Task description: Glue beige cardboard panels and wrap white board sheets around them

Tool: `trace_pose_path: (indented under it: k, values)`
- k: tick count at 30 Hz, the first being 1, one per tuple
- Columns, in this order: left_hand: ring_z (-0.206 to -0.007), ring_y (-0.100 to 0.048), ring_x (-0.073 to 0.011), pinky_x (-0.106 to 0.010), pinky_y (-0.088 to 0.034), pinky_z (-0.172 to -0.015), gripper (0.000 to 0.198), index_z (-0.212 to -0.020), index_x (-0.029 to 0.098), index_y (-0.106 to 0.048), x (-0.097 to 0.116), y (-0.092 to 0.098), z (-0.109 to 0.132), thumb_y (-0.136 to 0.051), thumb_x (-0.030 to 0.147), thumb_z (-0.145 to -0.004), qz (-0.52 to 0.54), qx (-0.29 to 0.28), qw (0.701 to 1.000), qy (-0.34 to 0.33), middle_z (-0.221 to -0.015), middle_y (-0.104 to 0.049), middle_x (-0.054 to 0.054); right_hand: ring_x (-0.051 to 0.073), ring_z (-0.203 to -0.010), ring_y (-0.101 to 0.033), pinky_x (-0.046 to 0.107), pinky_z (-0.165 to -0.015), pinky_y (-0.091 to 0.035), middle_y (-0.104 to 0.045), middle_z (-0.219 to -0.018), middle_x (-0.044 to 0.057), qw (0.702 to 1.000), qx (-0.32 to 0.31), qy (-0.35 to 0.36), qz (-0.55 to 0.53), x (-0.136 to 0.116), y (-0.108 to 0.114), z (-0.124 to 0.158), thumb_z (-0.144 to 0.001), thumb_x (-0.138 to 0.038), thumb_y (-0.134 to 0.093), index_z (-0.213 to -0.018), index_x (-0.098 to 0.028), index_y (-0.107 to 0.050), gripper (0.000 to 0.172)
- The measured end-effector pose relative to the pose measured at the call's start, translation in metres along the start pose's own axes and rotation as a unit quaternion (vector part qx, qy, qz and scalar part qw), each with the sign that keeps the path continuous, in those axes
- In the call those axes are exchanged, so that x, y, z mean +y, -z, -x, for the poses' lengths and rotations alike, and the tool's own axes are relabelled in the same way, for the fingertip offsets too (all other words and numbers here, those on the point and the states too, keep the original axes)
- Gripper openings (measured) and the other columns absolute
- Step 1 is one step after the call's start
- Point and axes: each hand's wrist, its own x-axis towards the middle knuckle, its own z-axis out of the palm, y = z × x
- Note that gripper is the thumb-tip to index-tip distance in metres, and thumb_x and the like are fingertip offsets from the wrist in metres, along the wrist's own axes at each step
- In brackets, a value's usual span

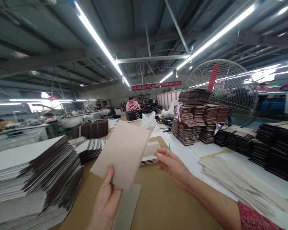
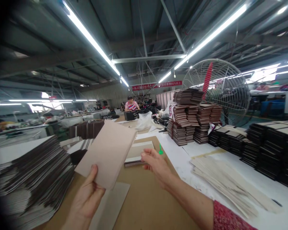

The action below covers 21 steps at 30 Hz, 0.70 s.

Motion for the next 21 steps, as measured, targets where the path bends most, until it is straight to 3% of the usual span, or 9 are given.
trace_pose_path:
  k: [5, 7, 10, 14, 16, 18, 20, 21]
  values:
    - [-0.109, -0.063, -0.0155, -0.029, -0.052, -0.095, 0.037, -0.126, 0.022, -0.058, -0.019, -0.004, 0.003, -0.058, 0.019, -0.089, -0.001, -0.022, 0.999, 0.037, -0.111, -0.071, -0.004, 0.017, -0.097, -0.059, 0.028, -0.073, -0.046, -0.065, -0.110, 0.006, 0.998, -0.055, -0.009, -0.010, 0.003, -0.022, 0.002, -0.074, -0.038, -0.076, -0.108, -0.021, -0.061, 0.040]
    - [-0.114, -0.060, -0.0165, -0.029, -0.051, -0.097, 0.039, -0.126, 0.025, -0.058, -0.028, -0.009, 0.011, -0.059, 0.021, -0.088, -0.002, -0.033, 0.999, 0.032, -0.115, -0.070, -0.002, 0.019, -0.097, -0.060, 0.030, -0.077, -0.046, -0.067, -0.109, 0.004, 0.996, -0.089, -0.008, -0.028, 0.008, -0.031, 0.000, -0.074, -0.040, -0.075, -0.108, -0.022, -0.062, 0.041]
    - [-0.122, -0.055, -0.0186, -0.030, -0.049, -0.100, 0.043, -0.126, 0.030, -0.058, -0.042, -0.015, 0.026, -0.065, 0.023, -0.083, -0.002, -0.052, 0.999, 0.016, -0.122, -0.067, 0.000, 0.020, -0.094, -0.063, 0.035, -0.080, -0.047, -0.069, -0.106, 0.002, 0.992, -0.091, -0.004, -0.088, 0.016, -0.042, -0.004, -0.072, -0.042, -0.075, -0.110, -0.025, -0.060, 0.044]
    - [-0.126, -0.052, -0.0210, -0.037, -0.046, -0.103, 0.050, -0.117, 0.037, -0.062, -0.052, 0.005, 0.029, -0.073, 0.015, -0.073, -0.003, -0.069, 0.997, 0.030, -0.122, -0.066, 0.003, 0.021, -0.089, -0.066, 0.036, -0.080, -0.050, -0.072, -0.099, 0.002, 0.987, -0.111, 0.031, -0.112, 0.007, -0.037, -0.015, -0.067, -0.035, -0.078, -0.109, -0.024, -0.059, 0.048]
    - [-0.125, -0.052, -0.0245, -0.043, -0.045, -0.103, 0.044, -0.106, 0.034, -0.068, -0.050, 0.025, 0.023, -0.076, 0.014, -0.068, -0.016, -0.087, 0.994, 0.069, -0.122, -0.067, 0.001, 0.022, -0.092, -0.066, 0.038, -0.085, -0.050, -0.071, -0.102, 0.003, 0.985, -0.134, 0.076, -0.077, -0.005, -0.026, -0.020, -0.070, -0.035, -0.075, -0.113, -0.024, -0.058, 0.048]
    - [-0.126, -0.050, -0.0316, -0.051, -0.045, -0.101, 0.036, -0.105, 0.027, -0.070, -0.043, 0.041, 0.018, -0.075, 0.026, -0.070, -0.030, -0.119, 0.987, 0.100, -0.130, -0.061, -0.007, 0.023, -0.101, -0.064, 0.041, -0.091, -0.049, -0.069, -0.110, 0.003, 0.980, -0.130, 0.149, 0.004, -0.015, -0.013, -0.022, -0.078, -0.035, -0.069, -0.121, -0.025, -0.054, 0.047]
    - [-0.128, -0.047, -0.0389, -0.059, -0.043, -0.099, 0.045, -0.110, 0.019, -0.069, -0.031, 0.046, 0.018, -0.067, 0.048, -0.076, -0.033, -0.163, 0.976, 0.137, -0.136, -0.054, -0.017, 0.023, -0.109, -0.060, 0.043, -0.097, -0.046, -0.067, -0.117, 0.003, 0.954, -0.111, 0.241, 0.143, -0.019, -0.001, -0.023, -0.085, -0.033, -0.062, -0.124, -0.027, -0.054, 0.041]
    - [-0.128, -0.046, -0.0412, -0.062, -0.042, -0.098, 0.054, -0.111, 0.016, -0.068, -0.024, 0.045, 0.020, -0.061, 0.058, -0.078, -0.030, -0.185, 0.970, 0.158, -0.137, -0.052, -0.021, 0.023, -0.112, -0.059, 0.043, -0.099, -0.044, -0.066, -0.120, 0.004, 0.925, -0.110, 0.291, 0.216, -0.018, 0.004, -0.023, -0.087, -0.030, -0.059, -0.124, -0.028, -0.056, 0.037]
